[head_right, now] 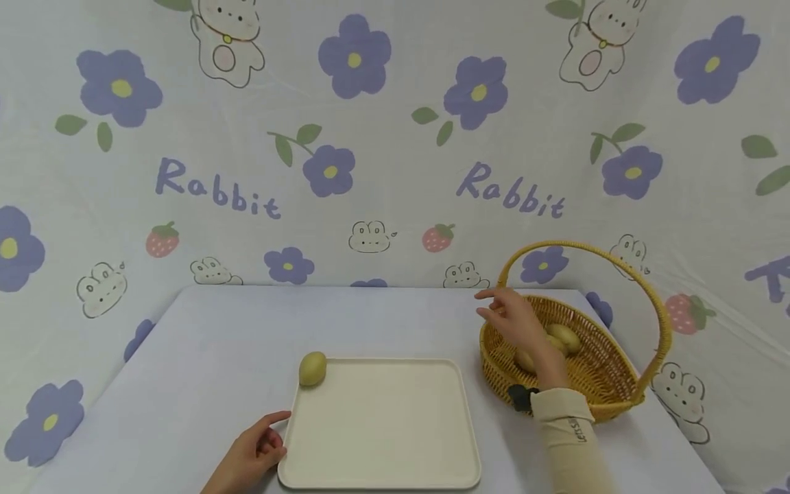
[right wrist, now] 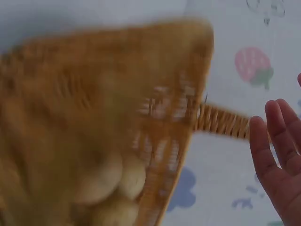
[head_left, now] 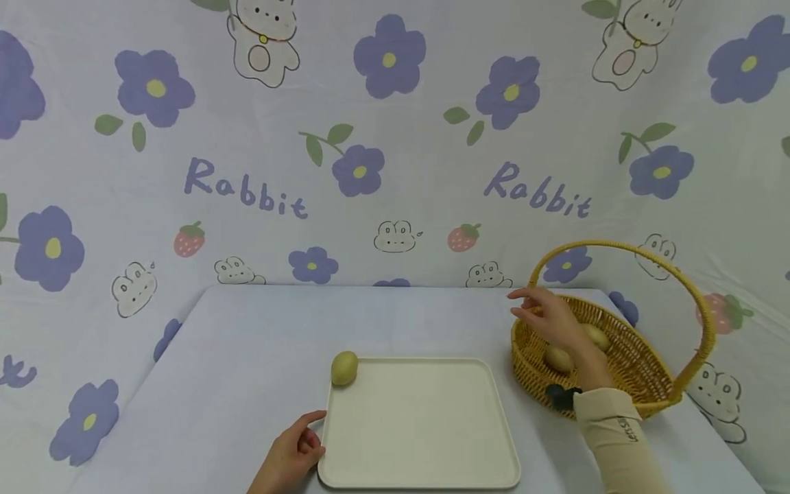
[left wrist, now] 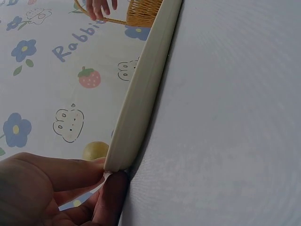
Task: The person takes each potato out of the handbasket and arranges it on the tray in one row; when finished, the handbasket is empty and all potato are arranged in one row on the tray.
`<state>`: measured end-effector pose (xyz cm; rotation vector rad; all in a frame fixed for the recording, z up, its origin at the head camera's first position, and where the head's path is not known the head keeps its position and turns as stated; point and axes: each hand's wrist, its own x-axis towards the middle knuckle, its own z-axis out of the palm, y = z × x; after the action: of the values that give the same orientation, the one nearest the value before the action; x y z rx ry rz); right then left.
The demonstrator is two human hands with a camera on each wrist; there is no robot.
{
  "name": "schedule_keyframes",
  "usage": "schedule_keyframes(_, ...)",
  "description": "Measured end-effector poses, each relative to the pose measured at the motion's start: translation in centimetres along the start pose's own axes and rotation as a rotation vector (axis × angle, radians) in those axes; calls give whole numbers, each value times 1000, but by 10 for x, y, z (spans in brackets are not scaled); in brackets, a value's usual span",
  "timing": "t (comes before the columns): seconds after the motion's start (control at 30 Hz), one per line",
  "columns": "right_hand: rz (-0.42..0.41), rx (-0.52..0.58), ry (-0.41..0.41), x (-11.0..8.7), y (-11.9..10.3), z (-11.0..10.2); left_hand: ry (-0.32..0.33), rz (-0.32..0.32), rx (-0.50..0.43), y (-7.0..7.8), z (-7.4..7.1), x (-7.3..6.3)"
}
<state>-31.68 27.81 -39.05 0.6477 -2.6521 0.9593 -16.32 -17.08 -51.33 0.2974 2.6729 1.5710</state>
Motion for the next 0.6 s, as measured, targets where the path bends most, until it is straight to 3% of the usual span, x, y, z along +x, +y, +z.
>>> schedule_keyframes(0.27,51,-50,35,-12,27,-46,9,-8,-1,0,-1,2)
schedule_keyframes(0.6,158,-43,33,-24,60,-59,-22,-45,-24,-2,-1,1)
